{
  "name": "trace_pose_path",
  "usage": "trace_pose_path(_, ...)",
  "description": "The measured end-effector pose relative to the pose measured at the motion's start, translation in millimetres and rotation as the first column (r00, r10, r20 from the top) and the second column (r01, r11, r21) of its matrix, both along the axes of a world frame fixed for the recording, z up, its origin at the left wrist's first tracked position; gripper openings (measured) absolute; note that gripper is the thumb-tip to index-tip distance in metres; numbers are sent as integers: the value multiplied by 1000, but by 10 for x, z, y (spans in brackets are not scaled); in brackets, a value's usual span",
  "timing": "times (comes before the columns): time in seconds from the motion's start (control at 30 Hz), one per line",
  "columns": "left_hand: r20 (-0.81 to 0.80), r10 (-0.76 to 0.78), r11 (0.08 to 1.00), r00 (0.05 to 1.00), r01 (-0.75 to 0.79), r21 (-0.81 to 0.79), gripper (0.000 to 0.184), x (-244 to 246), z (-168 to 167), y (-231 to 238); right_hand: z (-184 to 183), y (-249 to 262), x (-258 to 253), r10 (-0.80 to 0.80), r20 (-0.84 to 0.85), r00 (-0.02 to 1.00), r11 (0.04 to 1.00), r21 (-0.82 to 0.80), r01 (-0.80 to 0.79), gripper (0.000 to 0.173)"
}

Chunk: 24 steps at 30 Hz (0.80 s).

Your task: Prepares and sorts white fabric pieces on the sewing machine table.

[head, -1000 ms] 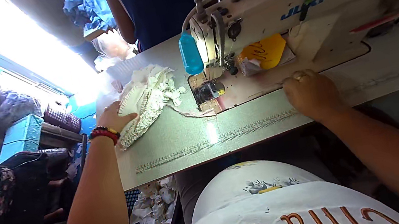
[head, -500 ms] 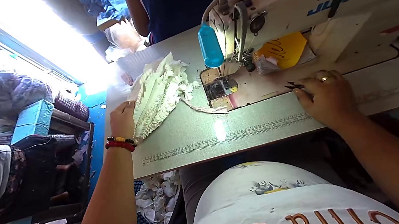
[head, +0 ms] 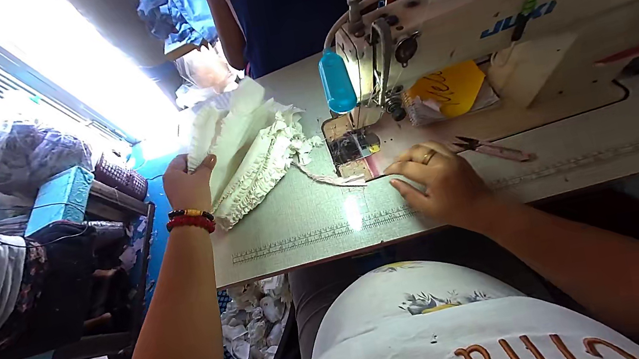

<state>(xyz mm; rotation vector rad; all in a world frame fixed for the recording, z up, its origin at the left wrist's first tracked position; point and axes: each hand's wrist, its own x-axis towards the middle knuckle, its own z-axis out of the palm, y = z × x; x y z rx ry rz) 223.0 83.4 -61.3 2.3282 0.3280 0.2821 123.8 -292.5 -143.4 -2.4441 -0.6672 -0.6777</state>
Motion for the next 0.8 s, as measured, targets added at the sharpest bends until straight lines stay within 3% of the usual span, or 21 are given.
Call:
trace_pose_path(0.1, 128, 29, 970, 991, 3, -243, 38, 10, 38, 7, 90, 189, 76, 91, -10, 996, 995, 41, -90, 22)
trace_pose_path(0.2, 140, 9, 892, 990, 56, -449, 33, 13, 55, -11, 246, 420, 137, 235, -97, 967, 969, 107, -224, 21)
trace_pose_path(0.3, 219, 0, 855, 976, 113, -507, 24, 24, 88, -11, 448, 685, 213, 397, -407, 822, 911, 287, -298, 24)
trace_pose_path(0.37, 296, -48, 846, 954, 196, -495, 22, -12, 245, -31, 566, 872, 268, 488, -521, 700, 851, 463, -249, 30)
trace_pose_path(0.47, 411, -217, 858, 885, 374, -352, 19, -216, 608, -148, 700, 1143, 339, 562, -527, 638, 748, 653, -120, 53)
trace_pose_path(0.57, 464, -400, 866, 790, 492, -91, 13, -487, 995, -286, 770, 1343, 404, 503, -368, 782, 718, 681, -142, 84)
trace_pose_path(0.67, 396, -599, 780, 696, 618, 94, 14, -727, 1254, -319, 869, 1392, 340, 408, -157, 899, 739, 636, -224, 95)
trace_pose_path(0.8, 187, -804, 594, 564, 766, 245, 13, -968, 1424, -300, 999, 1218, 149, 478, -48, 877, 718, 597, -358, 98)
